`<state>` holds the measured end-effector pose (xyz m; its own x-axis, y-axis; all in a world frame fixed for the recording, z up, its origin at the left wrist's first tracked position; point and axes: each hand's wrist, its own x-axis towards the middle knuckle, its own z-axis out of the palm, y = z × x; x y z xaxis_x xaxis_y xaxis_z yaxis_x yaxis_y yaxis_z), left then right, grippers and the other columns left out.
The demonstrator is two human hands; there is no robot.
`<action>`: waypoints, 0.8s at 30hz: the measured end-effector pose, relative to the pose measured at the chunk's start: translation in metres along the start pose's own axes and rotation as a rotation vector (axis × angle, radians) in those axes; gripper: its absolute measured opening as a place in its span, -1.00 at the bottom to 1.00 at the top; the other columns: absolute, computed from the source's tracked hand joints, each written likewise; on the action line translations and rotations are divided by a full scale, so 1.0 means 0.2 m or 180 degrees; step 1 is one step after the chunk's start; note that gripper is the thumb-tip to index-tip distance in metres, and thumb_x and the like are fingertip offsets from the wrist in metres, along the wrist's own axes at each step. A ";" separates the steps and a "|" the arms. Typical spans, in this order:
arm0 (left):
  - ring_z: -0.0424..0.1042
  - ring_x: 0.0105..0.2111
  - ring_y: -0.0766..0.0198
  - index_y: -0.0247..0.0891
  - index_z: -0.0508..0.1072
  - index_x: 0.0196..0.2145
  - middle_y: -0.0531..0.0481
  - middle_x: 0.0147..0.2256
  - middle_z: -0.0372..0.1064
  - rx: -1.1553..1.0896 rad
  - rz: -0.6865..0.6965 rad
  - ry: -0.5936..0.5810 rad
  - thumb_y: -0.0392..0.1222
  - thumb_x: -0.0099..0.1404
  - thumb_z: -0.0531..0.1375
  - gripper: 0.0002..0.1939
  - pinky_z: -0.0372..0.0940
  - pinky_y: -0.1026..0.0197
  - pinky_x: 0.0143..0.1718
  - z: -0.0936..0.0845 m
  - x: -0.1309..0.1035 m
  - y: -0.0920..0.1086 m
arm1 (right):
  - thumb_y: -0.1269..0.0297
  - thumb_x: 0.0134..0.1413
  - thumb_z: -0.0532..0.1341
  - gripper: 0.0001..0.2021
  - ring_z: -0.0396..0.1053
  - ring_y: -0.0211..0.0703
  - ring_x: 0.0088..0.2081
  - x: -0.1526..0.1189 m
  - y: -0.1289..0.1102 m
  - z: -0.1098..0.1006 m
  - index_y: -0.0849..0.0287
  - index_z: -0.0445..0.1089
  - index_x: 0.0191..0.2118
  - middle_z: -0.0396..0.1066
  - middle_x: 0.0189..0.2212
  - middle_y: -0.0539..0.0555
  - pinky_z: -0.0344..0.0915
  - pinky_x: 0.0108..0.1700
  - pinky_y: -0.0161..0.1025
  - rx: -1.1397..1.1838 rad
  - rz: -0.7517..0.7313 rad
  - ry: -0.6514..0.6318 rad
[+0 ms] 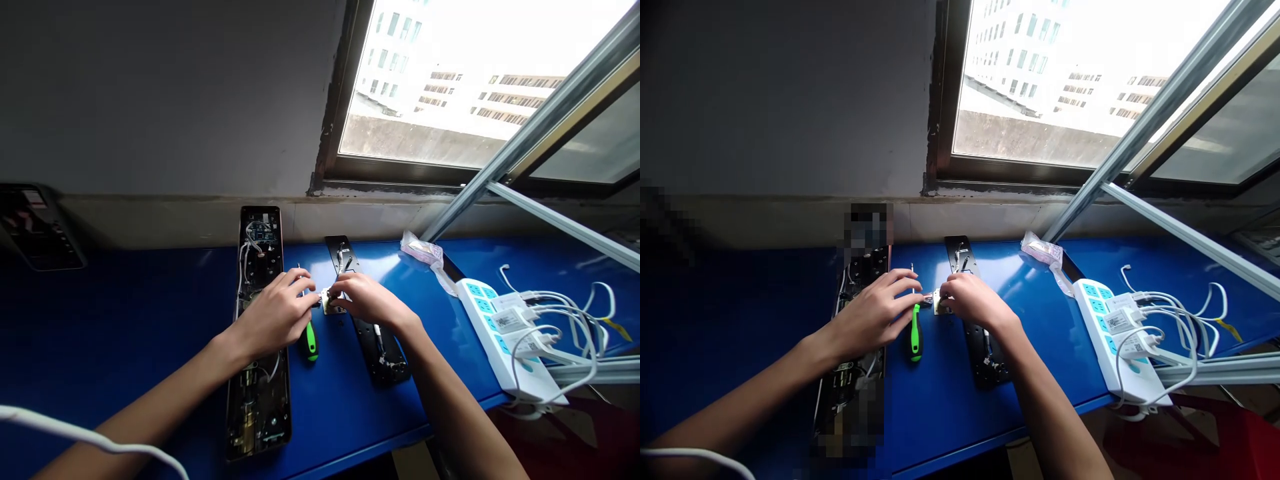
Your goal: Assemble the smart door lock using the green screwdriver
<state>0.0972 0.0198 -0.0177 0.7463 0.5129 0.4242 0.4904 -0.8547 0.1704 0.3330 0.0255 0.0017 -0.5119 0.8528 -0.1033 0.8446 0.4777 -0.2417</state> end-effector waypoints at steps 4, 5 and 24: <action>0.34 0.14 -0.09 -0.33 0.56 -0.03 -0.21 -0.04 0.48 0.0038 -0.0014 -0.0039 -0.41 0.40 0.17 -0.76 0.47 -0.14 0.09 -0.01 0.00 0.00 | 0.23 0.33 0.28 -0.81 0.54 -0.11 -0.09 -0.01 0.00 -0.03 0.11 0.60 -0.04 0.60 -0.12 0.12 0.36 -0.06 -0.27 -0.0062 0.0040 0.0035; 0.34 0.14 -0.08 -0.32 0.56 -0.03 -0.21 -0.04 0.48 0.0041 -0.0020 -0.0047 -0.41 0.41 0.17 -0.76 0.47 -0.14 0.09 -0.01 0.00 0.00 | 0.21 0.35 0.26 -0.79 0.54 -0.11 -0.08 0.00 0.00 -0.04 0.11 0.59 -0.02 0.60 -0.12 0.13 0.36 -0.05 -0.27 -0.0103 0.0078 0.0051; 0.37 0.13 -0.09 -0.31 0.56 -0.08 -0.20 -0.04 0.49 0.0120 -0.0030 -0.0032 -0.39 0.40 0.18 -0.79 0.46 -0.16 0.10 -0.01 0.00 0.00 | 0.13 0.35 0.27 -0.64 0.48 -0.02 0.04 0.21 -0.04 -0.07 0.16 0.40 0.16 0.43 0.13 0.17 0.49 0.06 0.03 -0.0861 0.0618 -0.0983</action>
<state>0.0962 0.0193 -0.0172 0.7460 0.5219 0.4137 0.5140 -0.8462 0.1407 0.3071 0.0613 0.0117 -0.3283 0.8487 -0.4146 0.9191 0.3882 0.0670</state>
